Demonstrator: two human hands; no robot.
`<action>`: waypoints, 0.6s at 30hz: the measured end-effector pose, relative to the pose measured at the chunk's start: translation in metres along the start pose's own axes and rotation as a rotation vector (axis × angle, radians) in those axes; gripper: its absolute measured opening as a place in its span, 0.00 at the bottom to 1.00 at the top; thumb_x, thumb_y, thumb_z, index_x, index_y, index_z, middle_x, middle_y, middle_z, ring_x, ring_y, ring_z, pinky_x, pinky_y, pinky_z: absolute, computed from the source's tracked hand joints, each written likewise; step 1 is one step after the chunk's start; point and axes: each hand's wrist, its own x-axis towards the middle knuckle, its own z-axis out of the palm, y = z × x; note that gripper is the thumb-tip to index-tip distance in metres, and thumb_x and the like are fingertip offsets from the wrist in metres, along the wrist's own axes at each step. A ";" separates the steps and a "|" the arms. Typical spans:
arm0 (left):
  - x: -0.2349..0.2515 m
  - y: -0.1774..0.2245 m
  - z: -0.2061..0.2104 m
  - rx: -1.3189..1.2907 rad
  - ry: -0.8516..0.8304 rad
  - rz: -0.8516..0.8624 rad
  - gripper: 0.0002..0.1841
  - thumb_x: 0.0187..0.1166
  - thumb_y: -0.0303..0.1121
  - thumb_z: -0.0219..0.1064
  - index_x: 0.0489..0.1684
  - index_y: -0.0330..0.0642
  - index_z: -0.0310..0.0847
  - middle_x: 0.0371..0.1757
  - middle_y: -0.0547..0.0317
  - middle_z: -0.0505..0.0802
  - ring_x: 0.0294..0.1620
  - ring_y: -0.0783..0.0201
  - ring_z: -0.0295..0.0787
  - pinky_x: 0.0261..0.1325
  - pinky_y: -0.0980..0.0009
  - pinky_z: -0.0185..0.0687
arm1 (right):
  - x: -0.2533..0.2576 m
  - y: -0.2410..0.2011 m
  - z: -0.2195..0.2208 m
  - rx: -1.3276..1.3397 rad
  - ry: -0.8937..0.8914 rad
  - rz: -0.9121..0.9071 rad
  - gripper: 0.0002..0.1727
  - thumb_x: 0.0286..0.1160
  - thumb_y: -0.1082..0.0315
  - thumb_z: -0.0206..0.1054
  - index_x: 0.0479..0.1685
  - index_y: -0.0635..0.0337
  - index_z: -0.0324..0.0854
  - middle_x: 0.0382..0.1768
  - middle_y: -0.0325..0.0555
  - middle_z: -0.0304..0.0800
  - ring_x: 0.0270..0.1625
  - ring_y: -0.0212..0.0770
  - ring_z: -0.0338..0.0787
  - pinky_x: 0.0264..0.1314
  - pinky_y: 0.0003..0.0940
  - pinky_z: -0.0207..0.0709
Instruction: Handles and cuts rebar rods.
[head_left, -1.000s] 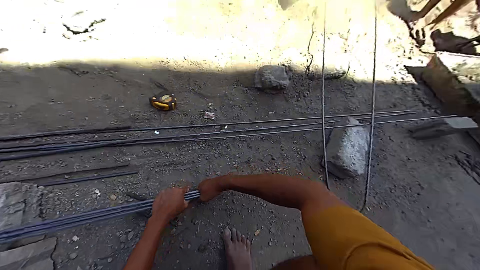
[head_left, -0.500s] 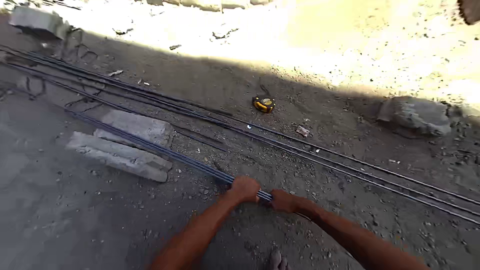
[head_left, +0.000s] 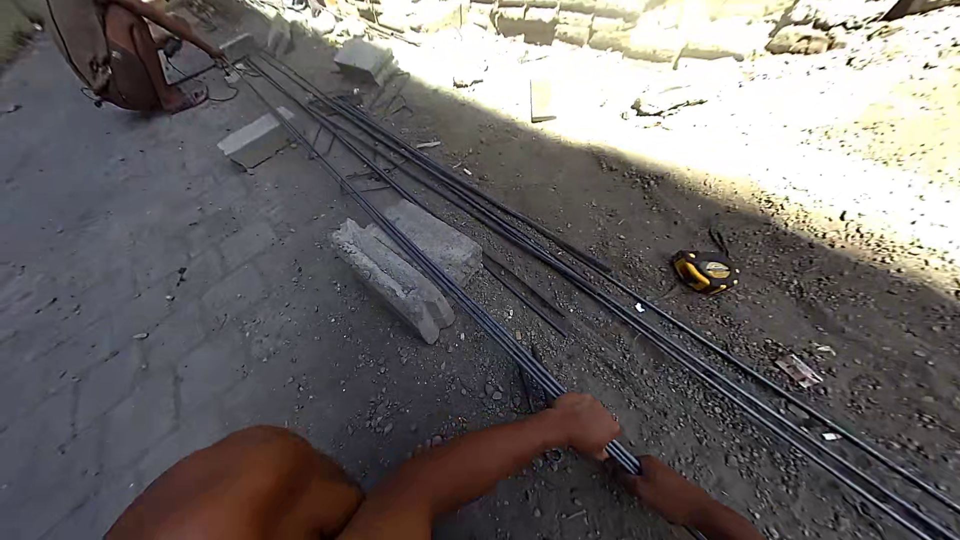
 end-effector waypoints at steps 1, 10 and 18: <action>0.000 0.000 -0.001 0.002 -0.002 -0.002 0.17 0.77 0.44 0.71 0.53 0.40 0.87 0.48 0.42 0.93 0.54 0.39 0.90 0.48 0.37 0.81 | 0.000 -0.001 -0.001 -0.003 -0.004 0.004 0.25 0.86 0.47 0.62 0.34 0.63 0.82 0.25 0.49 0.80 0.28 0.45 0.81 0.37 0.49 0.74; 0.001 0.001 -0.002 0.022 0.020 0.010 0.18 0.78 0.45 0.70 0.52 0.39 0.87 0.47 0.42 0.93 0.53 0.40 0.90 0.48 0.39 0.80 | -0.005 -0.003 -0.004 -0.040 0.037 0.018 0.25 0.86 0.48 0.62 0.33 0.64 0.83 0.26 0.50 0.82 0.29 0.47 0.82 0.38 0.50 0.74; 0.000 0.000 0.003 0.047 0.023 0.014 0.18 0.77 0.45 0.70 0.51 0.40 0.87 0.47 0.43 0.93 0.52 0.41 0.90 0.49 0.40 0.81 | -0.002 -0.001 0.004 -0.025 0.042 0.019 0.25 0.86 0.47 0.61 0.31 0.61 0.82 0.23 0.48 0.80 0.26 0.44 0.81 0.34 0.47 0.74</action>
